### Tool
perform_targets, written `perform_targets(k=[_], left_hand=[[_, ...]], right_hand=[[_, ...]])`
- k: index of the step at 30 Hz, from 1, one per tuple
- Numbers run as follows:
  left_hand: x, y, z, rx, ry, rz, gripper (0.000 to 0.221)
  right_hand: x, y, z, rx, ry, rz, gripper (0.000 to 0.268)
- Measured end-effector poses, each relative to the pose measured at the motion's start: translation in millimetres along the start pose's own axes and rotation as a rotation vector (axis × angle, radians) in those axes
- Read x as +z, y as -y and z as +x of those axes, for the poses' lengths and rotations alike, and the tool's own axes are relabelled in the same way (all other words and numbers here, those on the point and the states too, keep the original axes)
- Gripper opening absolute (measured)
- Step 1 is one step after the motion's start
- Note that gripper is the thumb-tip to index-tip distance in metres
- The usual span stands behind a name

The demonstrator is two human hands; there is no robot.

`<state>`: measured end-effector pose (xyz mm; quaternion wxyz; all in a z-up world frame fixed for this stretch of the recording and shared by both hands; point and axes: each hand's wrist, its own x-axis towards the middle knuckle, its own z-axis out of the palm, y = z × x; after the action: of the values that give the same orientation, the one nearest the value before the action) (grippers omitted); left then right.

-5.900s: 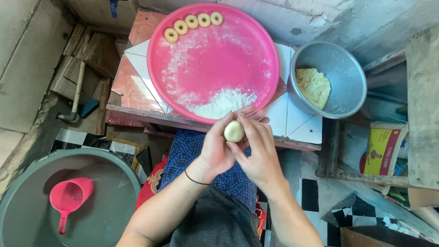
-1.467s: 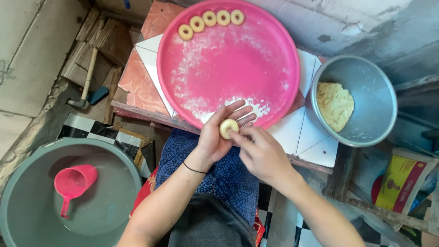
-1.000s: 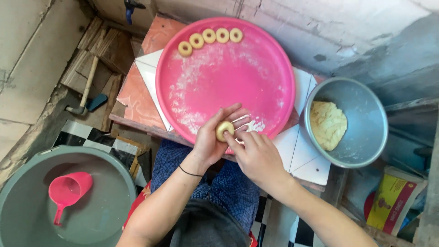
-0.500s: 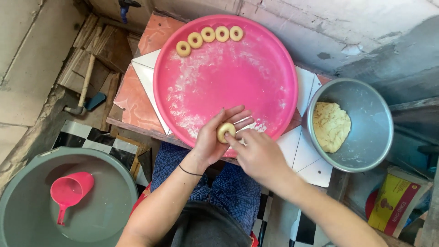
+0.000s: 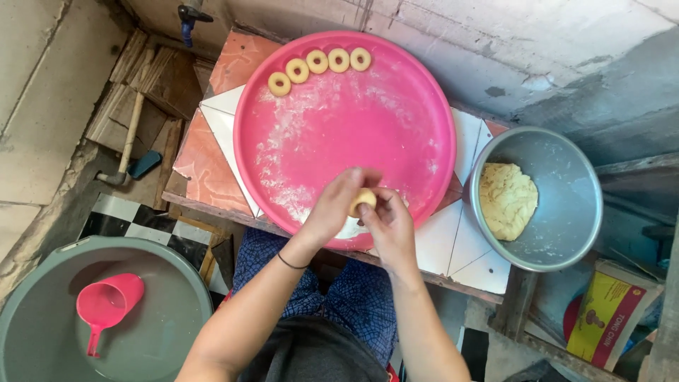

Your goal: The person is manually shaping small pieces of dough into donuts by rolling them into balls and poking a hole in the center.

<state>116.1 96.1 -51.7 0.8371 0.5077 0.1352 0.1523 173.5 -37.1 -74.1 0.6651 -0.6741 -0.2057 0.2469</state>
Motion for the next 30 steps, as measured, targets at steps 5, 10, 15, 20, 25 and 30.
perform_targets(k=[5,10,15,20,25,30], left_hand=[[-24,32,2,0.163,-0.214,0.646,0.032],[-20,22,1,0.124,-0.239,0.618,0.037],[-18,21,3,0.119,-0.251,0.633,0.042],[-14,17,4,0.136,-0.276,0.601,0.041],[-10,15,3,0.094,-0.263,0.575,0.046],[-7,9,5,0.021,-0.242,0.550,0.050]], right_hand=[[11,-18,2,0.090,-0.080,0.091,0.030],[10,-32,7,0.102,-0.073,0.052,0.021],[12,-30,9,0.102,-0.089,-0.007,0.017],[9,-32,9,0.115,-0.041,0.038,0.018],[1,-45,14,0.090,-0.049,-0.003,0.015],[1,-32,14,0.124,-0.020,0.027,0.018]])
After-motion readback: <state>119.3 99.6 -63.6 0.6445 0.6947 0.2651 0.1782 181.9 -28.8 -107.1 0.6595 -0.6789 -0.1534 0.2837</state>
